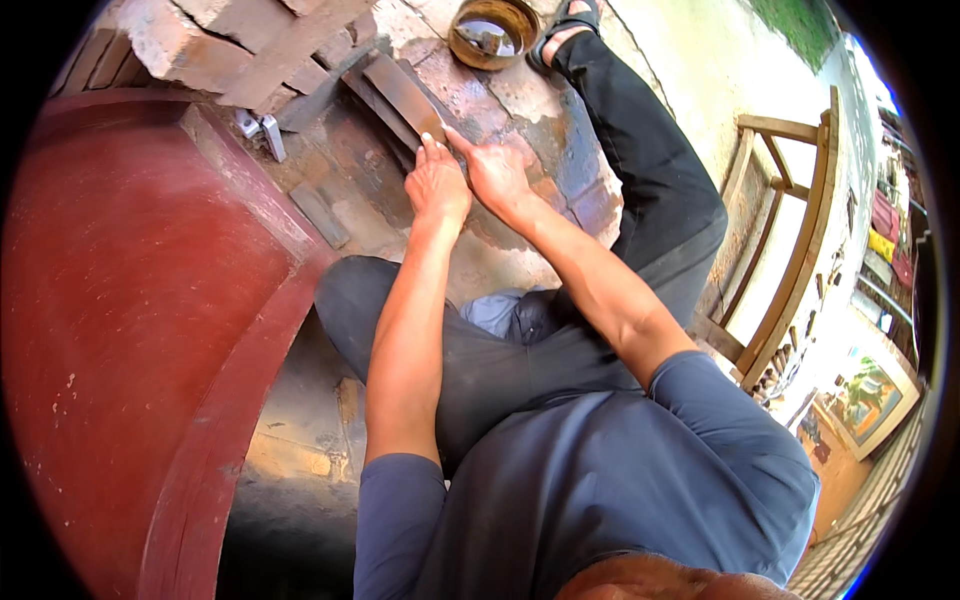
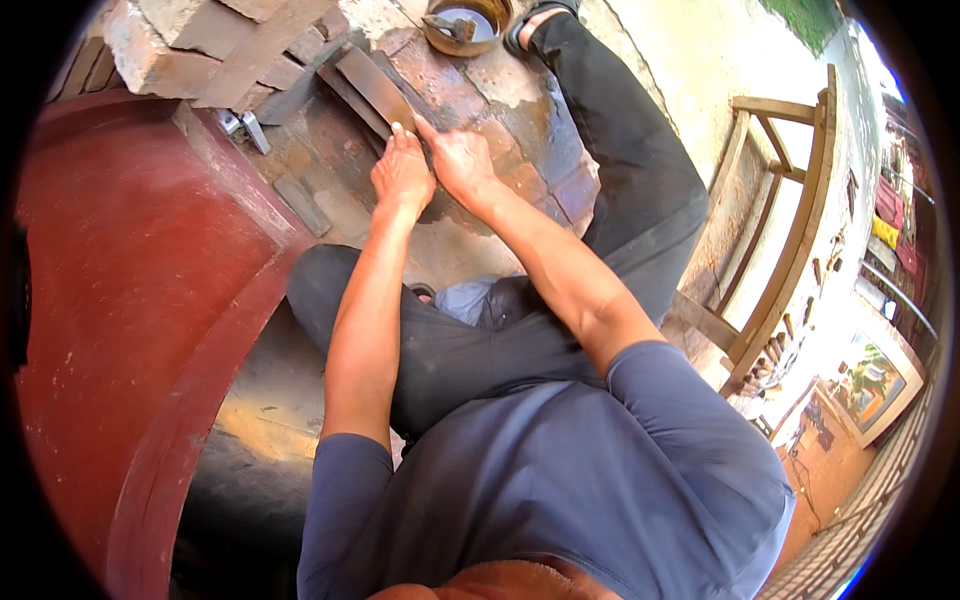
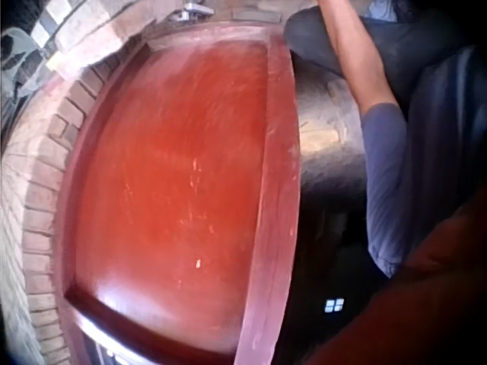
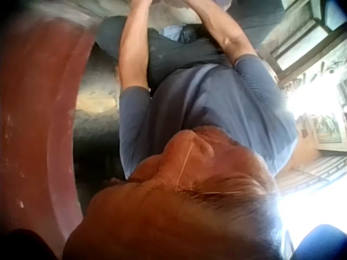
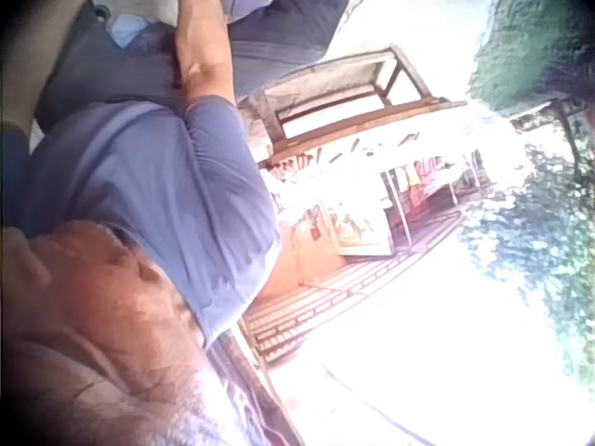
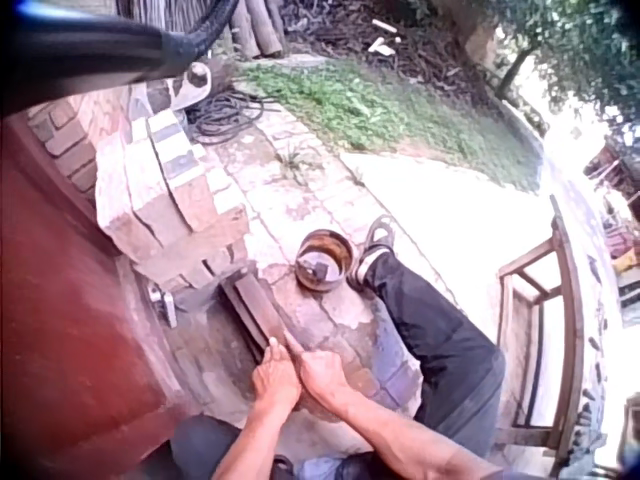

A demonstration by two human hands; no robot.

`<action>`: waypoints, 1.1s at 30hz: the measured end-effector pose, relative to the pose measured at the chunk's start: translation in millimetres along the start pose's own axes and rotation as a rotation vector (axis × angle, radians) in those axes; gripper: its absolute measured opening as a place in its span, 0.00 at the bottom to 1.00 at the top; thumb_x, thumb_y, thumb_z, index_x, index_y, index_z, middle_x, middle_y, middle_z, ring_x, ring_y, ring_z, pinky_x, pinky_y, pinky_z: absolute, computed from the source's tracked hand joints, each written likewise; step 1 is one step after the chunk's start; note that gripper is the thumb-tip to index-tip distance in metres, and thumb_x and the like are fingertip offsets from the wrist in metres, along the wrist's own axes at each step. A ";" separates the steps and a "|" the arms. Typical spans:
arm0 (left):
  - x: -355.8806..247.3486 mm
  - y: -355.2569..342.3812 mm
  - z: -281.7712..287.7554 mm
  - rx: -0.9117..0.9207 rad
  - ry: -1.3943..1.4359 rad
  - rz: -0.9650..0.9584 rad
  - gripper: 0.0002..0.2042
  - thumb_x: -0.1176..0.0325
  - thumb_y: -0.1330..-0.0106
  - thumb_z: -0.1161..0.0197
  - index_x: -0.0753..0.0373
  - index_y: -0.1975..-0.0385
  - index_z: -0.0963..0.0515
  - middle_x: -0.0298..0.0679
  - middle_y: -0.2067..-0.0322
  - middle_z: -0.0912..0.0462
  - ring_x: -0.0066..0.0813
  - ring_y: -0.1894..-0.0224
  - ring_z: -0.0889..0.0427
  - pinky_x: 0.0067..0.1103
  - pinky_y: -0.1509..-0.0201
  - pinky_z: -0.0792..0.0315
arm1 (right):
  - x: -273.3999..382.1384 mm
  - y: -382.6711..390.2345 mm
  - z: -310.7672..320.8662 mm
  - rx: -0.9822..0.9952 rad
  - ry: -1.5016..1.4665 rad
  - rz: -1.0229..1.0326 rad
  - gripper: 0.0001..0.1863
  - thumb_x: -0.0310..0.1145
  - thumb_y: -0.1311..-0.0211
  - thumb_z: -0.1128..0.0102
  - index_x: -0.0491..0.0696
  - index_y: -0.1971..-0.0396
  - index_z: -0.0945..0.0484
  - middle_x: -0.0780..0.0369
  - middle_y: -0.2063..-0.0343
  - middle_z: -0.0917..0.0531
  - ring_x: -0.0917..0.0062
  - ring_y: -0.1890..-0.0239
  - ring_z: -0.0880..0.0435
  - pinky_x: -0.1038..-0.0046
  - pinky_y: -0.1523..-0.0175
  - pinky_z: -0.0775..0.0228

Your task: The person sits on the ground and sharpens a small metal tool on a wet whetstone. They repeatedly rub the tool against the stone, occasionally dipping it into a small bowl of water to lubricate the surface. The person periodically lifts the tool to inspect the edge before resuming the sharpening motion.

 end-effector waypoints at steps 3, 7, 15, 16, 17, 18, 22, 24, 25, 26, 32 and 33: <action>-5.1 8.4 0.0 0.000 -0.005 -0.013 0.26 0.71 0.34 0.42 0.74 0.36 0.30 0.55 0.27 0.38 0.44 0.27 0.33 0.32 0.34 0.26 | -8.9 8.5 -15.7 -0.015 0.014 -0.003 0.35 0.29 0.41 0.43 0.59 0.30 0.29 0.51 0.74 0.14 0.56 0.71 0.12 0.56 0.65 0.21; -1.8 7.1 -7.9 -0.030 -0.013 0.005 0.26 0.72 0.34 0.42 0.74 0.36 0.30 0.55 0.27 0.39 0.44 0.27 0.33 0.32 0.35 0.25 | -8.7 17.9 -17.0 -0.021 -0.001 -0.009 0.36 0.29 0.42 0.42 0.61 0.30 0.29 0.51 0.76 0.14 0.57 0.72 0.13 0.55 0.66 0.22; -2.1 6.6 -8.3 0.028 -0.039 0.012 0.25 0.71 0.29 0.48 0.72 0.32 0.33 0.52 0.25 0.42 0.42 0.26 0.34 0.30 0.32 0.27 | -5.7 18.8 -10.2 0.029 -0.016 -0.017 0.33 0.30 0.40 0.43 0.60 0.31 0.27 0.50 0.75 0.14 0.55 0.71 0.13 0.54 0.63 0.22; -3.6 8.2 -8.7 0.017 -0.050 0.006 0.25 0.71 0.28 0.49 0.72 0.32 0.33 0.52 0.25 0.42 0.42 0.26 0.34 0.29 0.32 0.27 | -6.8 24.9 -12.6 0.041 -0.018 -0.030 0.32 0.31 0.39 0.43 0.60 0.31 0.28 0.50 0.75 0.14 0.55 0.71 0.13 0.54 0.63 0.22; -1.5 2.6 -7.9 0.069 -0.035 0.031 0.27 0.73 0.30 0.47 0.69 0.30 0.36 0.49 0.24 0.45 0.40 0.25 0.37 0.30 0.30 0.29 | -11.0 12.7 -18.3 -0.058 -0.043 0.027 0.32 0.31 0.38 0.45 0.60 0.31 0.28 0.49 0.75 0.14 0.55 0.71 0.13 0.54 0.63 0.22; -2.2 2.1 -2.0 0.131 -0.017 0.053 0.30 0.74 0.31 0.45 0.67 0.28 0.39 0.47 0.22 0.48 0.39 0.23 0.41 0.31 0.29 0.30 | -7.1 17.7 -18.1 -0.029 -0.044 0.015 0.31 0.30 0.37 0.47 0.59 0.32 0.27 0.49 0.74 0.14 0.54 0.70 0.12 0.54 0.62 0.21; -3.6 2.4 -4.8 0.094 -0.031 0.062 0.27 0.72 0.28 0.49 0.68 0.29 0.37 0.48 0.23 0.45 0.41 0.25 0.38 0.32 0.30 0.30 | 1.8 15.0 -2.1 0.037 -0.035 0.004 0.28 0.29 0.34 0.51 0.57 0.33 0.27 0.48 0.71 0.14 0.54 0.67 0.12 0.54 0.61 0.21; -2.7 2.9 -7.8 0.084 -0.023 0.057 0.27 0.71 0.27 0.50 0.68 0.28 0.38 0.49 0.23 0.45 0.41 0.25 0.37 0.32 0.29 0.31 | 1.4 29.7 -4.5 0.098 -0.046 -0.048 0.27 0.30 0.34 0.51 0.55 0.33 0.27 0.48 0.70 0.13 0.53 0.66 0.12 0.54 0.60 0.21; -0.1 0.3 -10.1 0.070 -0.008 0.062 0.27 0.71 0.27 0.50 0.69 0.28 0.38 0.49 0.23 0.45 0.41 0.24 0.38 0.31 0.28 0.31 | 2.7 26.3 -4.7 0.104 -0.036 -0.037 0.28 0.30 0.33 0.51 0.56 0.33 0.27 0.48 0.69 0.13 0.54 0.65 0.11 0.54 0.61 0.21; 1.8 1.5 -13.6 0.056 0.007 0.066 0.27 0.71 0.27 0.51 0.69 0.28 0.39 0.48 0.23 0.46 0.40 0.24 0.38 0.31 0.28 0.32 | 5.8 19.0 -5.3 0.073 -0.041 -0.008 0.28 0.31 0.33 0.51 0.58 0.32 0.28 0.49 0.69 0.13 0.54 0.65 0.11 0.54 0.61 0.21; -4.4 5.8 -6.3 0.082 -0.059 0.030 0.25 0.69 0.26 0.53 0.72 0.30 0.36 0.53 0.24 0.44 0.42 0.24 0.38 0.31 0.32 0.28 | 1.0 21.6 -3.7 0.160 -0.010 -0.043 0.27 0.32 0.32 0.51 0.56 0.33 0.27 0.49 0.67 0.13 0.55 0.64 0.11 0.55 0.61 0.21; -4.6 2.1 -5.4 0.053 -0.043 0.031 0.25 0.70 0.26 0.53 0.72 0.30 0.36 0.52 0.24 0.43 0.42 0.24 0.38 0.31 0.32 0.28 | -1.8 22.2 -6.3 0.138 -0.032 -0.045 0.27 0.32 0.32 0.52 0.57 0.33 0.28 0.49 0.67 0.13 0.54 0.64 0.11 0.55 0.60 0.20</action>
Point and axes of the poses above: each hand's wrist, its own y-axis away from the middle knuckle, its own z-axis out of the back of the hand, x = y × z, the point moved 2 cm from there along -y, towards the middle knuckle
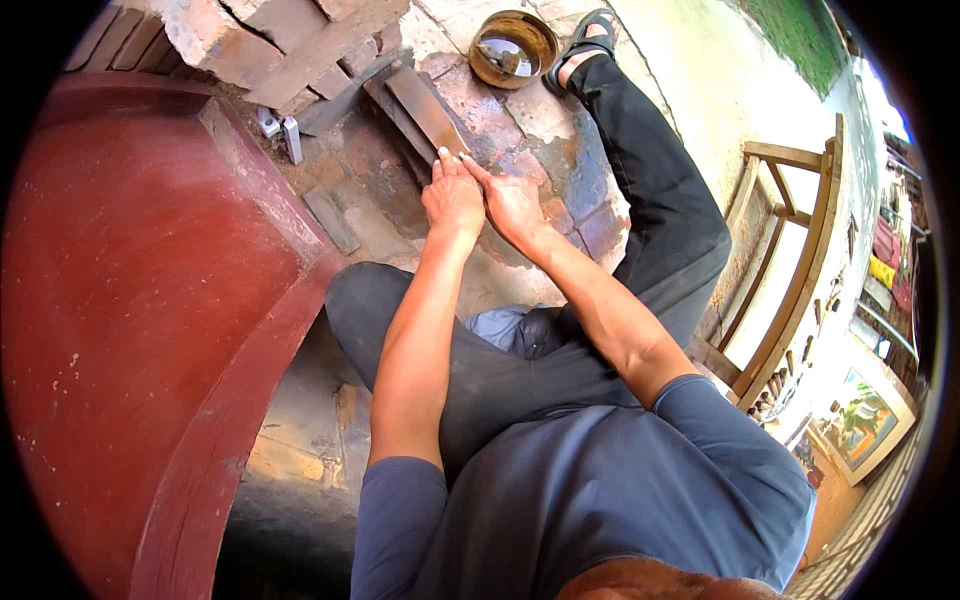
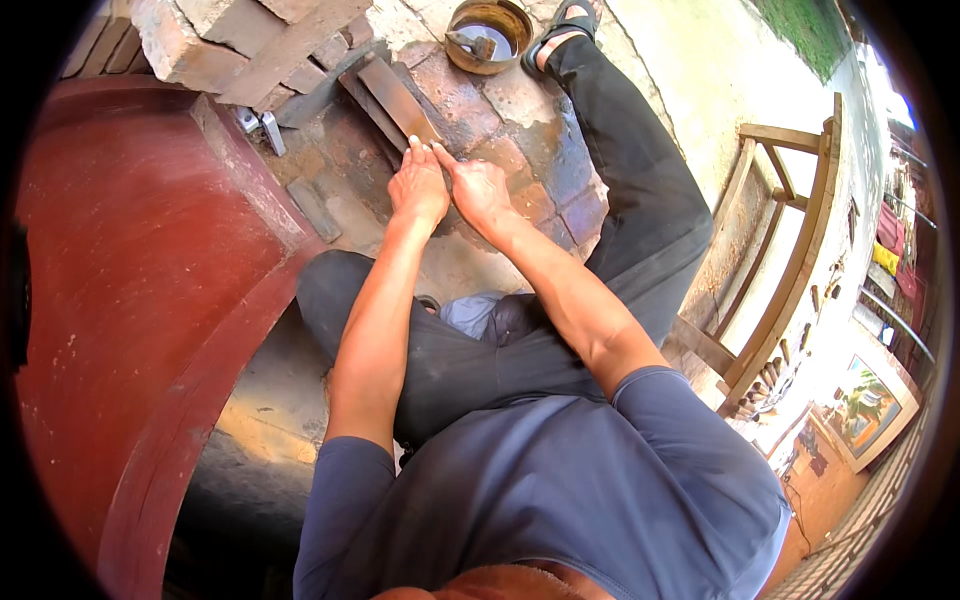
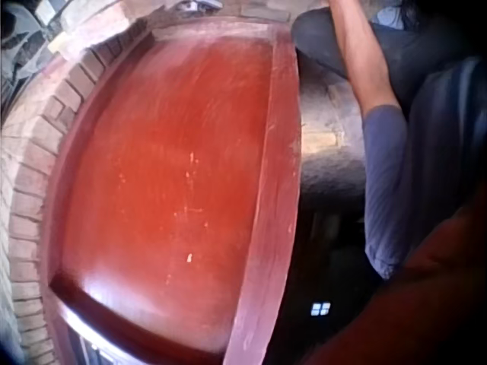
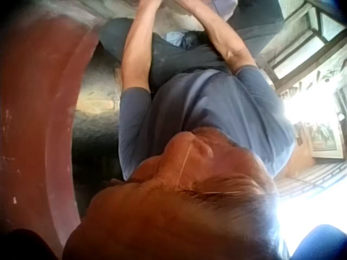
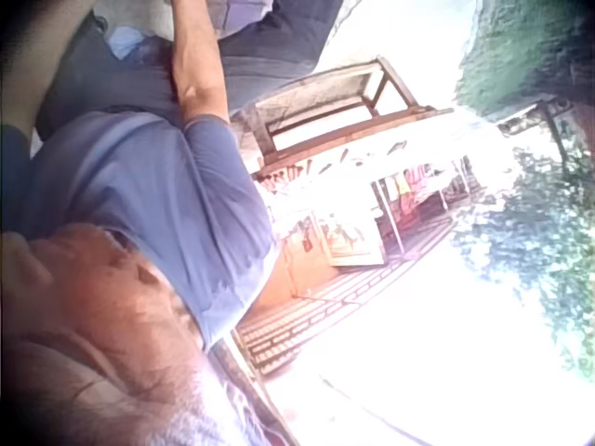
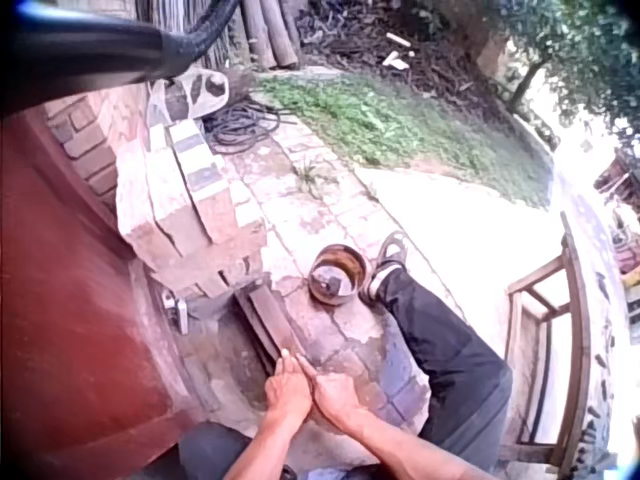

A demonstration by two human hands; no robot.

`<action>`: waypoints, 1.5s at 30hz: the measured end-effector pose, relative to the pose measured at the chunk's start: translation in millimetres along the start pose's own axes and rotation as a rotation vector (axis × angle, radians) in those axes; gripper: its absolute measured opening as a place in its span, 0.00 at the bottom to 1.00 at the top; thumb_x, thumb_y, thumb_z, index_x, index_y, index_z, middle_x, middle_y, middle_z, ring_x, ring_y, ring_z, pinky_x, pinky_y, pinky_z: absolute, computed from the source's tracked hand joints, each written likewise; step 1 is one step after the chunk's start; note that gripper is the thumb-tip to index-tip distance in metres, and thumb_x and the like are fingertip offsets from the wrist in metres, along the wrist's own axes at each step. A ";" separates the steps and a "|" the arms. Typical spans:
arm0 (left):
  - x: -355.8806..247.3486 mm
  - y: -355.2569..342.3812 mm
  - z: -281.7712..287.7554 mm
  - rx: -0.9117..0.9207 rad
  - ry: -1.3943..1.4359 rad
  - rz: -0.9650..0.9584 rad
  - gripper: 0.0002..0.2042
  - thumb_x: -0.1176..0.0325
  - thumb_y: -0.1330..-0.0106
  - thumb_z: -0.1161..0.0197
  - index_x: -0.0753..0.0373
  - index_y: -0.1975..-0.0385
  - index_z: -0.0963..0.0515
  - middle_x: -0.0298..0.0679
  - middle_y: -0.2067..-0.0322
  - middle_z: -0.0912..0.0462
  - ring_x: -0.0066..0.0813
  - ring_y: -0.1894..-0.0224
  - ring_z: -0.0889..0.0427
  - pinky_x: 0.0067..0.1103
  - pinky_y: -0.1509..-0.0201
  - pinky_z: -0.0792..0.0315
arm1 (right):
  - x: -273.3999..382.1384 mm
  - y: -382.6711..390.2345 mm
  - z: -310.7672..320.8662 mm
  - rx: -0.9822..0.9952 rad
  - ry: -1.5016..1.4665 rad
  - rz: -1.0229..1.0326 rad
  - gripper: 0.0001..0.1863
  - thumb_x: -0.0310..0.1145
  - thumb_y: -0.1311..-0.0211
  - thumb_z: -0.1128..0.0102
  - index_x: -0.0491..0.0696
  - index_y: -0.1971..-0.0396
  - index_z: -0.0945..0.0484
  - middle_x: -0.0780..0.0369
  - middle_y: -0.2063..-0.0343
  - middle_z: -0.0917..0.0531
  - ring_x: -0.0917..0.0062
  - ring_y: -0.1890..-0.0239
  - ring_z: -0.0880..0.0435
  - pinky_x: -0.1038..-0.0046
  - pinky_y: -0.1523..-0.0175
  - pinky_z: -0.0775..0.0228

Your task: The person sits on the ground and sharpens a small metal tool on a wet whetstone. They repeatedly rub the tool against the stone, occasionally dipping it into a small bowl of water to lubricate the surface. The person periodically lifts the tool to inspect the edge before resuming the sharpening motion.

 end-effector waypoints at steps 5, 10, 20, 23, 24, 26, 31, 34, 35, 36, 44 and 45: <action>0.9 -0.8 -1.5 0.013 0.057 0.027 0.26 0.71 0.26 0.53 0.70 0.28 0.39 0.51 0.24 0.43 0.42 0.25 0.37 0.32 0.30 0.29 | -0.4 -15.8 1.1 -0.117 0.004 0.091 0.29 0.32 0.33 0.52 0.62 0.31 0.29 0.50 0.69 0.12 0.55 0.65 0.11 0.55 0.61 0.20; 2.2 -1.7 -2.8 0.010 0.011 0.021 0.26 0.70 0.26 0.52 0.69 0.28 0.39 0.51 0.24 0.43 0.43 0.26 0.35 0.32 0.29 0.30 | 4.9 -9.7 3.7 -0.076 0.006 0.042 0.27 0.32 0.32 0.52 0.59 0.32 0.28 0.49 0.68 0.13 0.55 0.65 0.11 0.55 0.60 0.20; -1.0 0.3 1.4 0.072 -0.009 0.032 0.29 0.71 0.30 0.45 0.69 0.28 0.39 0.49 0.23 0.47 0.40 0.23 0.40 0.30 0.28 0.31 | 1.3 -7.9 -0.5 -0.162 -0.011 0.075 0.27 0.32 0.33 0.51 0.56 0.33 0.27 0.50 0.72 0.13 0.55 0.67 0.11 0.54 0.62 0.20; -1.1 -2.1 1.5 0.034 0.037 0.036 0.30 0.70 0.31 0.44 0.70 0.29 0.38 0.50 0.24 0.44 0.40 0.25 0.37 0.30 0.30 0.30 | 2.9 -16.1 2.0 -0.144 0.011 0.076 0.30 0.32 0.34 0.50 0.62 0.30 0.29 0.48 0.72 0.14 0.55 0.70 0.12 0.54 0.64 0.22; 1.0 -1.6 -3.9 0.024 -0.004 0.022 0.30 0.70 0.31 0.44 0.70 0.29 0.38 0.51 0.24 0.43 0.40 0.25 0.36 0.30 0.30 0.29 | -1.4 -10.8 -4.3 -0.155 0.037 0.068 0.30 0.32 0.34 0.50 0.62 0.31 0.29 0.48 0.72 0.14 0.56 0.70 0.12 0.54 0.64 0.22; 0.1 0.9 -3.3 -0.036 -0.031 -0.012 0.24 0.69 0.27 0.50 0.73 0.33 0.32 0.52 0.27 0.38 0.43 0.27 0.34 0.31 0.35 0.25 | -1.5 -3.5 -1.2 -0.096 0.016 0.034 0.30 0.31 0.34 0.50 0.61 0.31 0.29 0.49 0.72 0.14 0.55 0.70 0.12 0.54 0.64 0.21; -0.4 -0.9 4.1 -0.034 0.018 0.002 0.25 0.70 0.29 0.46 0.71 0.33 0.32 0.53 0.26 0.40 0.43 0.26 0.36 0.31 0.31 0.28 | 4.1 -21.2 6.0 -0.124 -0.010 0.071 0.30 0.32 0.35 0.49 0.60 0.31 0.29 0.50 0.70 0.13 0.55 0.65 0.11 0.55 0.61 0.20; 4.0 -0.8 -4.3 0.023 -0.004 0.010 0.30 0.71 0.33 0.41 0.69 0.30 0.35 0.53 0.24 0.43 0.44 0.25 0.37 0.32 0.28 0.32 | 5.8 1.8 5.9 -0.031 -0.007 0.014 0.30 0.32 0.34 0.50 0.59 0.30 0.30 0.49 0.68 0.13 0.55 0.65 0.12 0.56 0.60 0.20; 5.4 -4.2 -1.0 0.017 0.001 0.019 0.30 0.71 0.33 0.41 0.70 0.30 0.36 0.53 0.25 0.43 0.44 0.25 0.37 0.32 0.28 0.32 | 4.8 2.8 8.9 0.008 -0.019 -0.008 0.30 0.31 0.34 0.51 0.60 0.30 0.30 0.48 0.68 0.13 0.56 0.65 0.12 0.56 0.60 0.20; 1.8 -2.0 0.6 0.030 0.003 0.009 0.30 0.71 0.33 0.41 0.70 0.30 0.36 0.53 0.25 0.43 0.44 0.25 0.37 0.32 0.28 0.32 | 2.5 6.4 7.6 -0.031 -0.018 0.013 0.27 0.31 0.33 0.50 0.54 0.33 0.28 0.49 0.69 0.13 0.55 0.64 0.11 0.56 0.61 0.21; -11.0 -5.4 66.1 -0.042 0.124 0.081 0.25 0.62 0.40 0.28 0.61 0.42 0.21 0.51 0.44 0.18 0.51 0.46 0.16 0.39 0.42 0.23 | -6.9 0.9 0.5 -0.133 -0.065 0.011 0.26 0.29 0.37 0.48 0.51 0.37 0.24 0.51 0.72 0.13 0.54 0.68 0.12 0.56 0.63 0.20; -11.6 -11.0 75.6 -0.048 0.124 0.112 0.23 0.61 0.40 0.28 0.60 0.45 0.19 0.51 0.50 0.14 0.54 0.52 0.14 0.40 0.47 0.21 | -7.2 -3.8 5.1 -0.138 -0.086 0.010 0.27 0.28 0.37 0.48 0.51 0.36 0.25 0.51 0.73 0.13 0.55 0.68 0.12 0.56 0.63 0.20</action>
Point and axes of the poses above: each hand's wrist, its own y-axis away from the middle knuckle, its own z-axis out of the back of the hand, x = y × z, the point moved 2 cm from there along -y, towards the middle knuckle
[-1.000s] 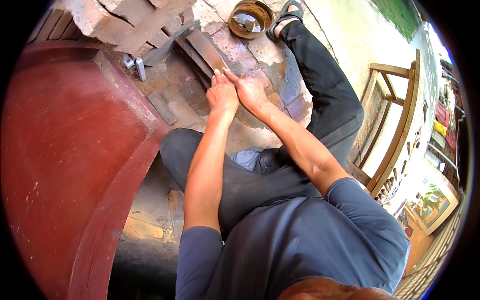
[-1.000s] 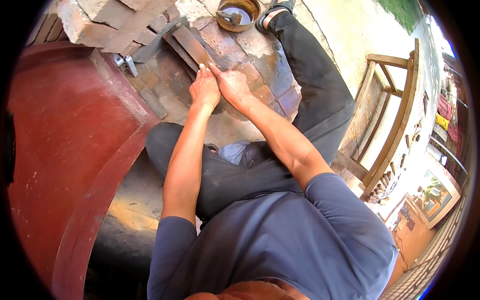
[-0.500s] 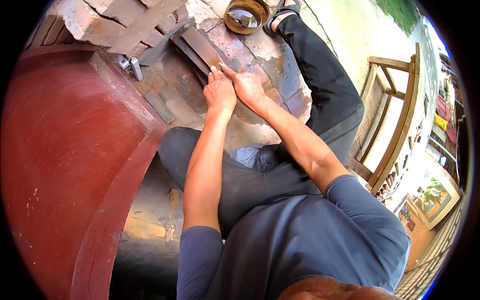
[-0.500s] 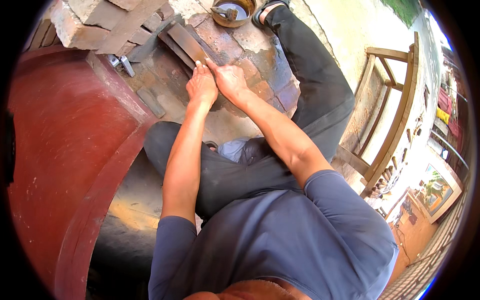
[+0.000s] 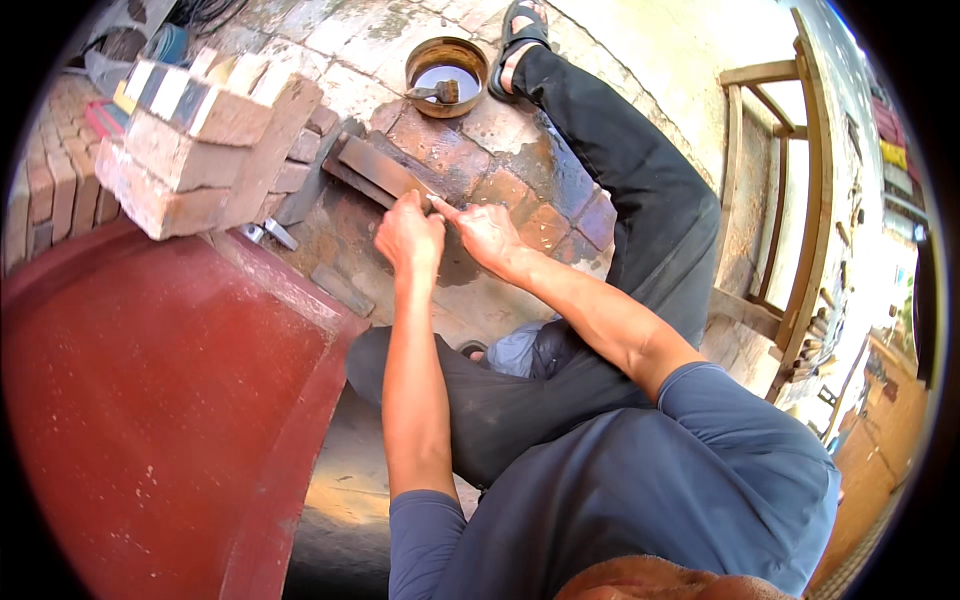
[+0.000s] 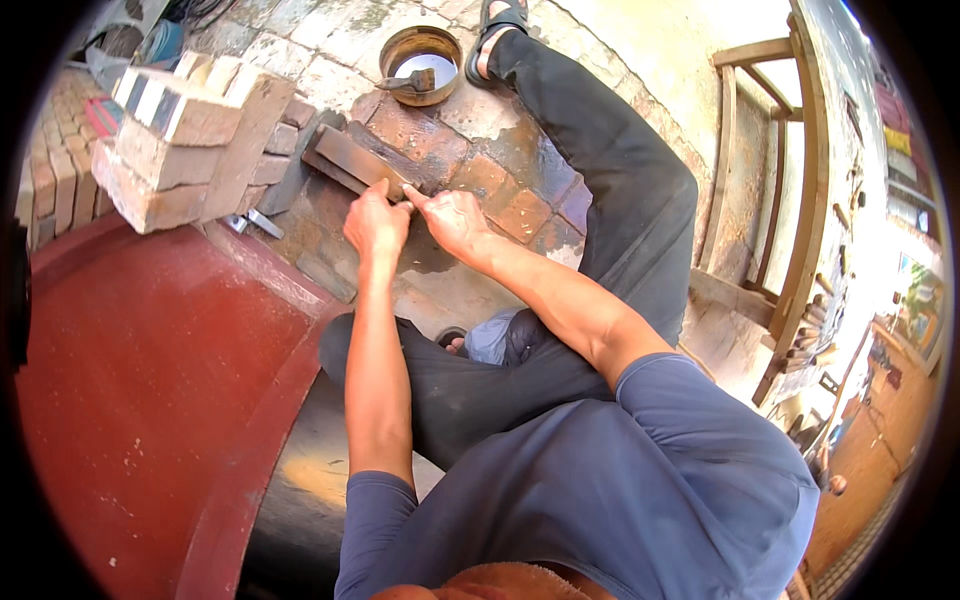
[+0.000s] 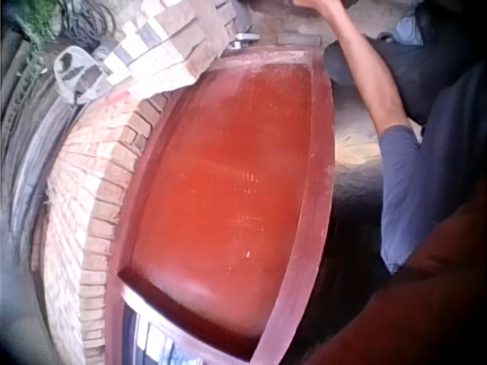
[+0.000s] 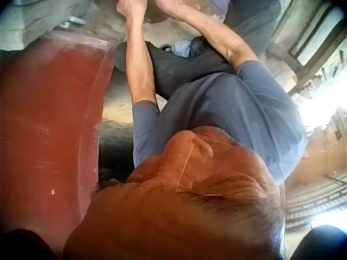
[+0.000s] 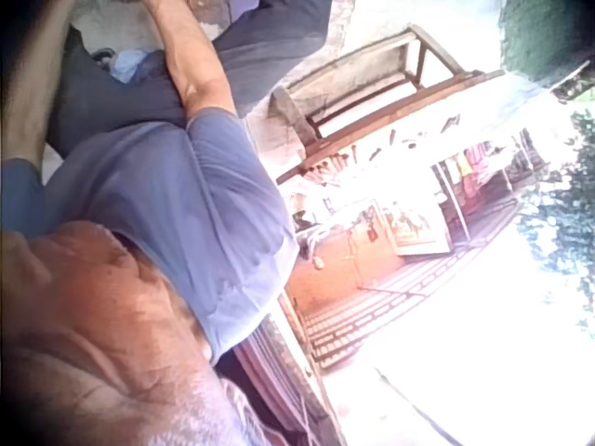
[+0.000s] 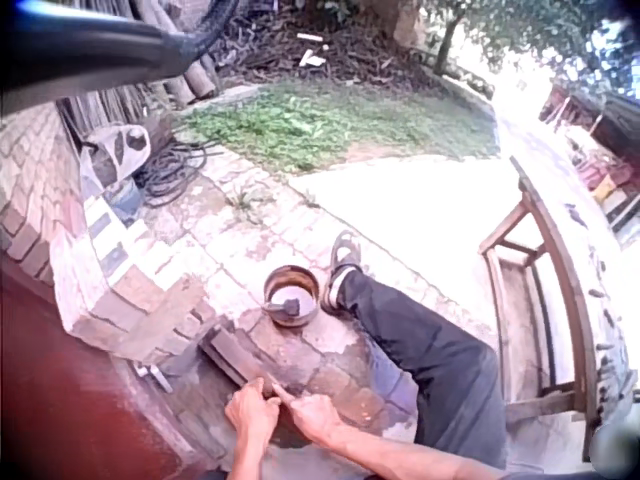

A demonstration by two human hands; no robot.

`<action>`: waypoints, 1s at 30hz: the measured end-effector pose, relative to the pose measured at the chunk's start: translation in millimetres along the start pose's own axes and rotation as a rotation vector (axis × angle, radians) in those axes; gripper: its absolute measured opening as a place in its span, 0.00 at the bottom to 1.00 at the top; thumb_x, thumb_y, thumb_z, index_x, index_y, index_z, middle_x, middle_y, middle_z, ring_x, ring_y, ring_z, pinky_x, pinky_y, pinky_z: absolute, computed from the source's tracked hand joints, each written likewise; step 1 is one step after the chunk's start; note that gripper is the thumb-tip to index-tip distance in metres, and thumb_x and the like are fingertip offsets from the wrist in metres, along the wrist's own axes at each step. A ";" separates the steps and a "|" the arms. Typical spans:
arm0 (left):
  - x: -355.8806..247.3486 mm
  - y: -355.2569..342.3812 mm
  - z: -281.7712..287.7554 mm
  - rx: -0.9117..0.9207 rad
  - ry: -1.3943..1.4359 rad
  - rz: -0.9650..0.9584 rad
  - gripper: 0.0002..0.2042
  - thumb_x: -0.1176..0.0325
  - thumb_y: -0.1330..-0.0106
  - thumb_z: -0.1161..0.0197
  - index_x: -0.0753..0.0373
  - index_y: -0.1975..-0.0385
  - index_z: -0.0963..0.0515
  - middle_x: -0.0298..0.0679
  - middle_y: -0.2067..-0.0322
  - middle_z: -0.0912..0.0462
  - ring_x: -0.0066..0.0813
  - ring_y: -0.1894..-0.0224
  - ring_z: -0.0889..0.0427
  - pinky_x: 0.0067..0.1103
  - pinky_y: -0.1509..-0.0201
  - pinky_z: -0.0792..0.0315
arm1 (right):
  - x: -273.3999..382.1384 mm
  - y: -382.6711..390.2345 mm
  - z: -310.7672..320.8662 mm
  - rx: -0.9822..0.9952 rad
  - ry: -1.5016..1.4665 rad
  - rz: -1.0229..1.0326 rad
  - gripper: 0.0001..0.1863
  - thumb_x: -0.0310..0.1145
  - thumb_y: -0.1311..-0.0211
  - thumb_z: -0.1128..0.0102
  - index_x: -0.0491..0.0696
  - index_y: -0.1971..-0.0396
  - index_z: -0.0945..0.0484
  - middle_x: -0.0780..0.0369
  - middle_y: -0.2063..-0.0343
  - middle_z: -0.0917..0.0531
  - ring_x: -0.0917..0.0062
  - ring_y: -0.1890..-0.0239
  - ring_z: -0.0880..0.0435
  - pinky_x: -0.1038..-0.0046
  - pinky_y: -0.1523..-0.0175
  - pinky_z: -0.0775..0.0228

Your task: The person sits on the ground and sharpens a small metal tool on a wet whetstone. They repeatedly rub the tool against the stone, occasionally dipping it into a small bowl of water to lubricate the surface. The person periodically lifts the tool to inspect the edge before resuming the sharpening motion.

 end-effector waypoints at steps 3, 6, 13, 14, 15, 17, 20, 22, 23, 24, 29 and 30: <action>5.1 -43.5 5.3 -0.167 0.116 0.023 0.24 0.53 0.37 0.32 0.60 0.45 0.17 0.48 0.56 0.11 0.51 0.52 0.13 0.41 0.47 0.22 | 8.7 -8.0 12.7 0.009 -0.025 -0.013 0.30 0.26 0.37 0.50 0.51 0.32 0.28 0.50 0.74 0.14 0.56 0.67 0.12 0.56 0.63 0.20; -14.1 -86.6 19.1 -0.277 0.227 -0.018 0.27 0.51 0.37 0.32 0.61 0.42 0.19 0.45 0.55 0.11 0.49 0.51 0.13 0.40 0.46 0.23 | 8.1 4.3 9.4 0.070 -0.055 -0.035 0.31 0.26 0.38 0.50 0.51 0.31 0.29 0.51 0.73 0.14 0.57 0.68 0.12 0.57 0.63 0.20; -61.0 -165.1 8.7 -0.248 0.215 -0.069 0.28 0.47 0.39 0.32 0.59 0.43 0.18 0.45 0.53 0.11 0.47 0.46 0.15 0.37 0.42 0.25 | 1.3 13.5 3.9 0.044 -0.067 -0.016 0.36 0.23 0.43 0.49 0.50 0.29 0.31 0.54 0.76 0.16 0.58 0.71 0.14 0.58 0.65 0.20; -60.7 -172.3 5.4 -0.234 0.208 -0.066 0.27 0.47 0.39 0.32 0.58 0.45 0.16 0.46 0.53 0.11 0.47 0.46 0.15 0.37 0.42 0.25 | 0.8 12.4 5.9 0.036 -0.067 -0.004 0.37 0.22 0.43 0.49 0.50 0.29 0.32 0.54 0.77 0.17 0.58 0.71 0.14 0.58 0.65 0.21; -60.5 -175.1 -0.6 -0.252 0.181 -0.086 0.21 0.53 0.38 0.31 0.58 0.48 0.14 0.45 0.58 0.10 0.45 0.51 0.12 0.36 0.44 0.24 | -0.6 13.0 8.1 0.036 -0.090 -0.005 0.37 0.23 0.44 0.48 0.48 0.29 0.31 0.54 0.77 0.17 0.58 0.71 0.14 0.58 0.65 0.21; -43.9 -185.3 -8.8 -0.280 0.248 -0.151 0.18 0.59 0.37 0.31 0.59 0.49 0.14 0.45 0.62 0.09 0.42 0.55 0.11 0.33 0.47 0.22 | 3.5 12.8 11.9 0.030 -0.063 -0.005 0.37 0.23 0.44 0.48 0.47 0.30 0.31 0.54 0.77 0.16 0.58 0.71 0.14 0.58 0.64 0.21; -34.4 -177.8 -4.0 -0.408 0.369 -0.203 0.14 0.70 0.35 0.34 0.65 0.52 0.14 0.45 0.69 0.09 0.38 0.62 0.10 0.28 0.55 0.21 | 6.4 12.2 11.4 0.021 -0.029 0.003 0.36 0.23 0.45 0.47 0.46 0.30 0.30 0.54 0.76 0.16 0.59 0.70 0.14 0.58 0.64 0.20; -46.9 -150.1 5.9 -0.470 0.418 -0.251 0.14 0.70 0.35 0.34 0.66 0.52 0.14 0.47 0.68 0.09 0.36 0.62 0.09 0.28 0.57 0.21 | 2.1 17.2 6.8 0.028 -0.039 -0.025 0.36 0.23 0.44 0.48 0.46 0.30 0.30 0.54 0.76 0.16 0.59 0.70 0.14 0.59 0.63 0.20; -60.0 -131.1 14.6 -0.511 0.388 -0.294 0.13 0.73 0.37 0.37 0.67 0.54 0.14 0.54 0.64 0.11 0.46 0.63 0.11 0.34 0.54 0.21 | -1.5 17.5 7.9 0.031 -0.050 -0.040 0.36 0.23 0.44 0.48 0.47 0.30 0.30 0.54 0.75 0.16 0.59 0.69 0.14 0.59 0.63 0.20; -55.4 -125.0 19.4 -0.523 0.362 -0.294 0.13 0.73 0.37 0.37 0.68 0.54 0.14 0.54 0.64 0.11 0.46 0.63 0.10 0.34 0.54 0.21 | -0.7 16.7 10.0 0.037 -0.059 -0.037 0.36 0.23 0.43 0.48 0.47 0.30 0.30 0.54 0.75 0.16 0.59 0.69 0.14 0.59 0.63 0.20; -22.6 -118.7 36.1 -0.463 0.698 -0.150 0.13 0.77 0.34 0.38 0.69 0.51 0.15 0.47 0.68 0.10 0.32 0.67 0.11 0.27 0.62 0.19 | 9.9 12.1 13.3 0.074 -0.087 -0.025 0.32 0.24 0.37 0.50 0.49 0.30 0.30 0.53 0.72 0.15 0.56 0.66 0.13 0.58 0.60 0.20; -20.7 -112.7 39.7 -0.412 0.820 -0.110 0.13 0.77 0.33 0.38 0.69 0.51 0.16 0.45 0.69 0.10 0.29 0.68 0.11 0.25 0.64 0.19 | 7.6 14.1 11.8 0.068 -0.110 -0.034 0.31 0.25 0.36 0.51 0.50 0.30 0.30 0.53 0.71 0.15 0.56 0.65 0.13 0.58 0.59 0.20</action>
Point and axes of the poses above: each hand's wrist, its own y-axis away from the middle knuckle, its own z-axis out of the back of the hand, x = y × z, the point moved 2 cm from there along -y, towards the middle knuckle
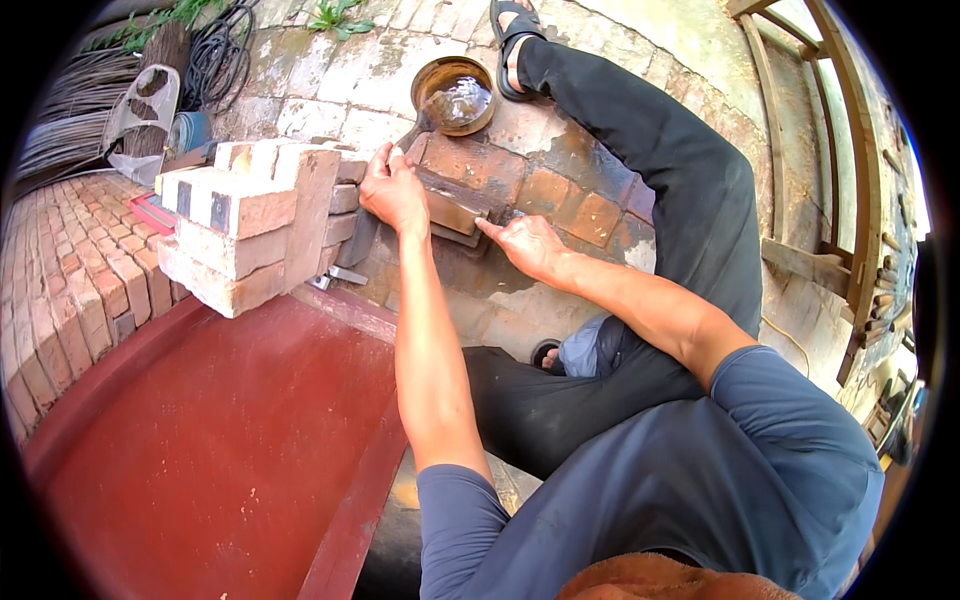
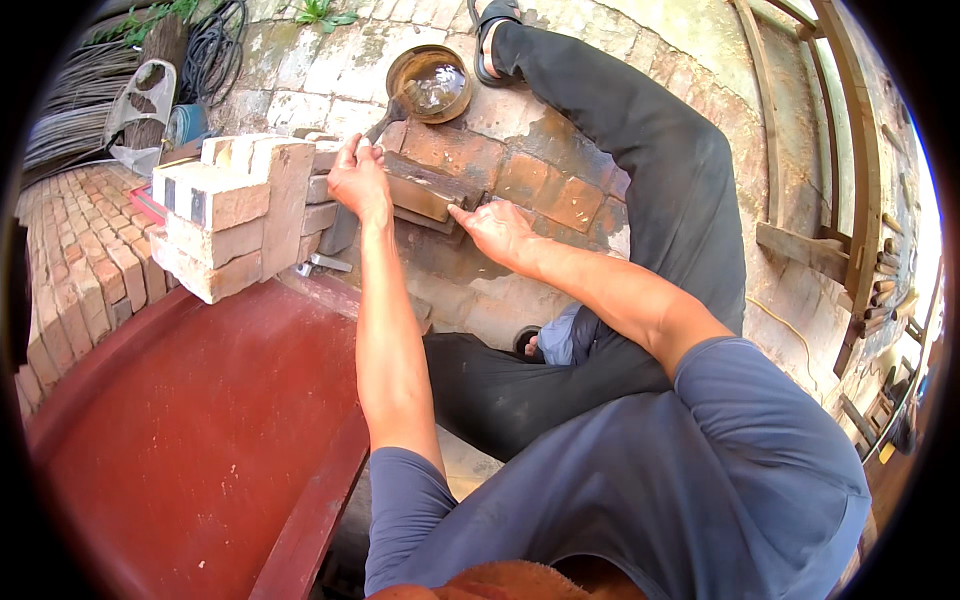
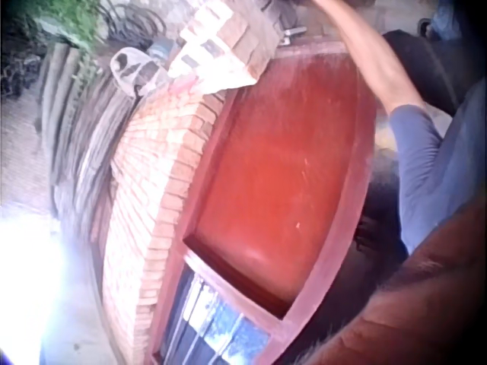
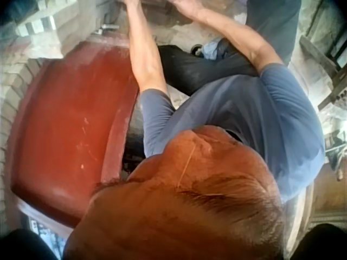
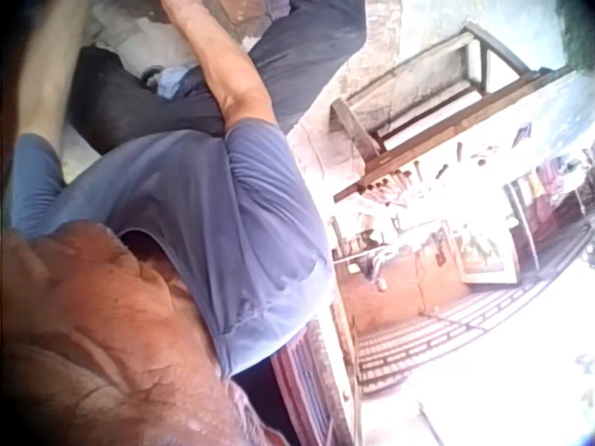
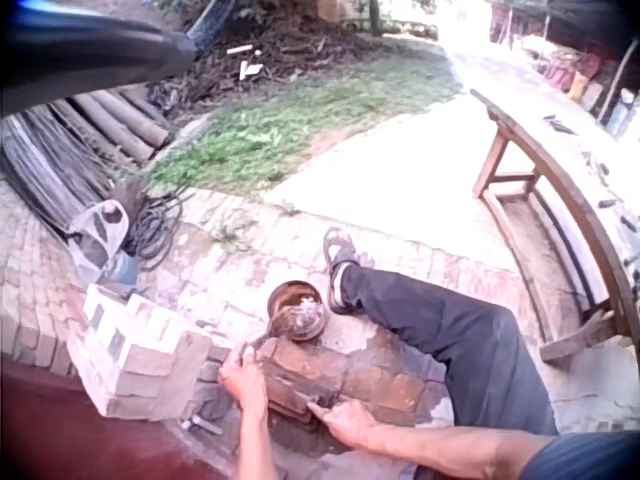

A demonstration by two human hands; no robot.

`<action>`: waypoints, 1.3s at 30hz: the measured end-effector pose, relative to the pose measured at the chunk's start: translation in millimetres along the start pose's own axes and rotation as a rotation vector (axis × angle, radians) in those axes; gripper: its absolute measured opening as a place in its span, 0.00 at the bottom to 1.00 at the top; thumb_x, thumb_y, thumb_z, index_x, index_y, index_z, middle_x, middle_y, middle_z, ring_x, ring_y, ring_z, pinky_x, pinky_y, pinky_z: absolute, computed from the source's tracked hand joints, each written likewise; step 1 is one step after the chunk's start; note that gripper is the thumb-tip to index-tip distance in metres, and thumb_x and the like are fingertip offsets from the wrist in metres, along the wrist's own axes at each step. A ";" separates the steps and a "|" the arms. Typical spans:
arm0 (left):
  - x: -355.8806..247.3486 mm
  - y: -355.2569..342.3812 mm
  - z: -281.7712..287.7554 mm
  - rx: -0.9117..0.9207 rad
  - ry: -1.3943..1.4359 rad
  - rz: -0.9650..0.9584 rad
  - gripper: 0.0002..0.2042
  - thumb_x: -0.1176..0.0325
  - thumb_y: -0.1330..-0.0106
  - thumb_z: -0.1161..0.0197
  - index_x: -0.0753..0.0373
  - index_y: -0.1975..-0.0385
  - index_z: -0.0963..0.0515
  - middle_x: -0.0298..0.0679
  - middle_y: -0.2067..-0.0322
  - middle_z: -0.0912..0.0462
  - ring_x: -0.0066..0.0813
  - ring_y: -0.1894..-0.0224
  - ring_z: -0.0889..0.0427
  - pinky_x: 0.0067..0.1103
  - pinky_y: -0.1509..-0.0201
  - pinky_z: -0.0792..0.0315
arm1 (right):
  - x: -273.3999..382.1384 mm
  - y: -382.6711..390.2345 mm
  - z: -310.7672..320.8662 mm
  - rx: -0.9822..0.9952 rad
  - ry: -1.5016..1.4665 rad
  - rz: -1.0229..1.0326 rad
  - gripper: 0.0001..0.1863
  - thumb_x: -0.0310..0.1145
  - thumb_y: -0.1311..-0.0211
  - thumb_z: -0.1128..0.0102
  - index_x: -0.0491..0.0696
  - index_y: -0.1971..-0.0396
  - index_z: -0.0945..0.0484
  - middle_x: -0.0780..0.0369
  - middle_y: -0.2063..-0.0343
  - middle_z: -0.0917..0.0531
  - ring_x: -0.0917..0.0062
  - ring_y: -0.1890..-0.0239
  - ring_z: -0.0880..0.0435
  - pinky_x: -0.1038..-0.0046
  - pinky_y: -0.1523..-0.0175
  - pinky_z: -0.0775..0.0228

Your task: The person sits on the ground and sharpens a small metal tool on a wet whetstone. They repeatedly rub the tool against the stone, occasionally dipping it into a small bowl of water to lubricate the surface. The person periodically lifts the tool to inspect the edge before resuming the sharpening motion.

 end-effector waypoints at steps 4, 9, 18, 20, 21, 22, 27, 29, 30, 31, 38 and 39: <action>-5.9 27.0 54.3 0.001 0.056 0.001 0.12 0.78 0.30 0.40 0.73 0.51 0.17 0.43 0.67 0.12 0.25 0.69 0.12 0.19 0.64 0.18 | -6.3 0.8 -1.0 0.001 -0.044 -0.019 0.29 0.27 0.33 0.52 0.52 0.31 0.29 0.52 0.69 0.14 0.54 0.63 0.14 0.57 0.57 0.20; -6.0 84.8 112.2 0.026 -0.090 0.019 0.12 0.78 0.29 0.41 0.72 0.51 0.17 0.41 0.66 0.12 0.24 0.66 0.12 0.19 0.62 0.18 | -10.6 -6.7 -7.9 -0.020 -0.023 0.005 0.30 0.26 0.34 0.52 0.52 0.31 0.30 0.52 0.68 0.14 0.55 0.63 0.14 0.57 0.57 0.20; 5.3 126.7 126.6 0.039 -0.082 0.079 0.13 0.79 0.29 0.42 0.72 0.49 0.18 0.41 0.65 0.12 0.25 0.65 0.12 0.20 0.59 0.19 | -5.0 -12.5 -4.6 0.002 -0.009 0.002 0.30 0.27 0.34 0.52 0.53 0.31 0.29 0.51 0.69 0.14 0.53 0.65 0.14 0.56 0.60 0.20; 9.5 130.3 123.0 0.040 -0.132 0.106 0.12 0.78 0.29 0.42 0.72 0.49 0.17 0.41 0.65 0.13 0.24 0.66 0.13 0.20 0.59 0.18 | -4.7 -16.7 -3.8 -0.004 -0.017 -0.009 0.30 0.27 0.35 0.52 0.53 0.31 0.29 0.51 0.69 0.14 0.54 0.65 0.13 0.56 0.60 0.20; 10.5 130.3 121.6 0.040 -0.157 0.116 0.12 0.78 0.29 0.41 0.71 0.49 0.17 0.40 0.65 0.13 0.24 0.66 0.13 0.20 0.59 0.18 | -4.5 -18.5 -1.9 -0.011 -0.021 -0.013 0.30 0.26 0.35 0.52 0.53 0.31 0.29 0.52 0.70 0.14 0.54 0.66 0.13 0.56 0.61 0.20; 12.2 129.5 124.3 0.017 -0.119 0.100 0.12 0.78 0.29 0.41 0.71 0.49 0.17 0.40 0.66 0.13 0.24 0.66 0.13 0.20 0.60 0.18 | -4.5 -17.8 -3.9 -0.023 -0.014 -0.003 0.30 0.27 0.35 0.52 0.53 0.31 0.29 0.52 0.70 0.14 0.54 0.66 0.13 0.56 0.61 0.20; -2.0 112.5 121.2 -0.026 0.008 0.108 0.12 0.75 0.27 0.40 0.74 0.48 0.19 0.42 0.64 0.14 0.26 0.65 0.13 0.21 0.60 0.17 | -13.8 -2.4 -16.4 -0.026 -0.009 -0.009 0.30 0.27 0.34 0.51 0.54 0.31 0.29 0.52 0.71 0.14 0.55 0.66 0.13 0.56 0.60 0.20; -1.7 94.0 107.8 -0.020 0.097 0.173 0.14 0.74 0.26 0.41 0.76 0.46 0.21 0.45 0.61 0.15 0.30 0.64 0.12 0.22 0.60 0.16 | -12.0 -11.7 -11.7 -0.029 -0.014 -0.005 0.30 0.27 0.34 0.51 0.53 0.31 0.29 0.52 0.71 0.14 0.55 0.67 0.13 0.56 0.60 0.20; -0.8 84.4 98.8 -0.022 0.155 0.182 0.14 0.74 0.27 0.41 0.76 0.46 0.21 0.46 0.61 0.15 0.30 0.64 0.13 0.22 0.61 0.16 | -7.5 -15.5 -8.0 -0.026 -0.018 -0.003 0.30 0.27 0.34 0.51 0.53 0.31 0.29 0.52 0.72 0.14 0.55 0.67 0.13 0.56 0.61 0.20; -2.6 72.9 86.4 -0.025 0.217 0.187 0.15 0.74 0.27 0.41 0.76 0.46 0.22 0.46 0.61 0.15 0.30 0.65 0.13 0.22 0.61 0.17 | -5.8 -17.9 -3.9 -0.089 -0.133 -0.019 0.30 0.27 0.35 0.50 0.52 0.31 0.29 0.53 0.72 0.14 0.56 0.67 0.14 0.56 0.62 0.21; 6.4 1.7 -20.0 0.019 0.322 0.283 0.17 0.76 0.30 0.41 0.78 0.44 0.23 0.52 0.55 0.16 0.34 0.65 0.12 0.22 0.66 0.17 | -8.2 -0.6 -13.1 -0.048 -0.021 0.015 0.35 0.22 0.42 0.48 0.49 0.30 0.31 0.53 0.74 0.16 0.57 0.68 0.14 0.58 0.63 0.21; 11.9 -4.4 -33.8 0.045 0.297 0.292 0.18 0.77 0.30 0.42 0.78 0.43 0.24 0.52 0.55 0.16 0.33 0.66 0.12 0.22 0.66 0.17 | -8.8 2.3 -12.8 -0.061 -0.004 0.016 0.37 0.21 0.43 0.48 0.48 0.29 0.32 0.53 0.73 0.16 0.57 0.68 0.14 0.59 0.62 0.20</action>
Point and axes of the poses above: each hand's wrist, its own y-axis away from the middle knuckle, its own z-axis out of the back of the hand, x = y × z, the point moved 2 cm from there along -y, towards the middle knuckle
